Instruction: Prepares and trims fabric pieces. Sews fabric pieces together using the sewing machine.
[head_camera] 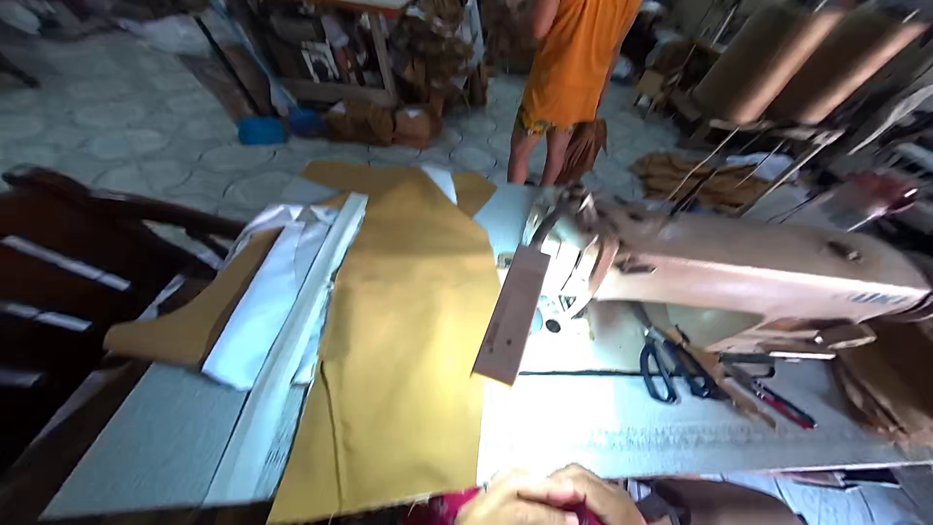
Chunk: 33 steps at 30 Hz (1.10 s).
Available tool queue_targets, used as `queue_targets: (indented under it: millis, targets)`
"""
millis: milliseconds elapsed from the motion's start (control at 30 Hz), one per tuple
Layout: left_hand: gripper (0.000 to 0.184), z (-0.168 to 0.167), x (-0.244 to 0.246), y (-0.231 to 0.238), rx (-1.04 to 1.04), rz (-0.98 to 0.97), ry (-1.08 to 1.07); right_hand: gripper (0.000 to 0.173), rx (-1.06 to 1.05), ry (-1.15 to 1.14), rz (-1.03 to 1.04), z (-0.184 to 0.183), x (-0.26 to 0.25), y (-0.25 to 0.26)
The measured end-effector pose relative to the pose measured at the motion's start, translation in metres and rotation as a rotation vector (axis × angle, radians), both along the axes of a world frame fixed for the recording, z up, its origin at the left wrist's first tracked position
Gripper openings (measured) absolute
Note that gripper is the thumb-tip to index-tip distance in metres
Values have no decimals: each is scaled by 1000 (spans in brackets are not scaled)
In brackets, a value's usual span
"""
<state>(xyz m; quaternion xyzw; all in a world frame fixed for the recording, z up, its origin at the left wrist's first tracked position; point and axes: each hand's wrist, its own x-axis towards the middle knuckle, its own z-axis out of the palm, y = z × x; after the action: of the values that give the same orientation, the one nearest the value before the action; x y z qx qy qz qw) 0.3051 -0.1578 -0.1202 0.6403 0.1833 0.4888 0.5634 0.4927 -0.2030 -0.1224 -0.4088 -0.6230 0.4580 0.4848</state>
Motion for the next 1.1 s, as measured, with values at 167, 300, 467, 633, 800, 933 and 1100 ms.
queue_targets:
  millis: [167, 300, 467, 633, 800, 933, 1100]
  targets:
    - [9, 1, -26, 7, 88, 245, 94, 40, -6, 40, 45, -6, -37, -5]
    - [16, 4, -48, 16, 73, 359, 184, 21, -47, 57, -43, -13, -65, -5]
    - [13, 12, -67, 52, 106, 451, 387, 32, -163, 96, -13, -11, -80, 1]
    - [23, 31, -65, 115, 197, 303, 816, 52, -317, 213, -28, -3, -93, 16]
    - [15, 27, -38, 163, 252, 210, 932, 77, -383, 231, -98, 2, -96, 33]
    - [16, 34, -27, 172, 277, 146, 1064, 82, -444, 240, -104, 2, -96, 35]
    - [14, 31, -22, 174, 345, 162, 1080, 83, -501, 302, -90, 3, -98, 35]
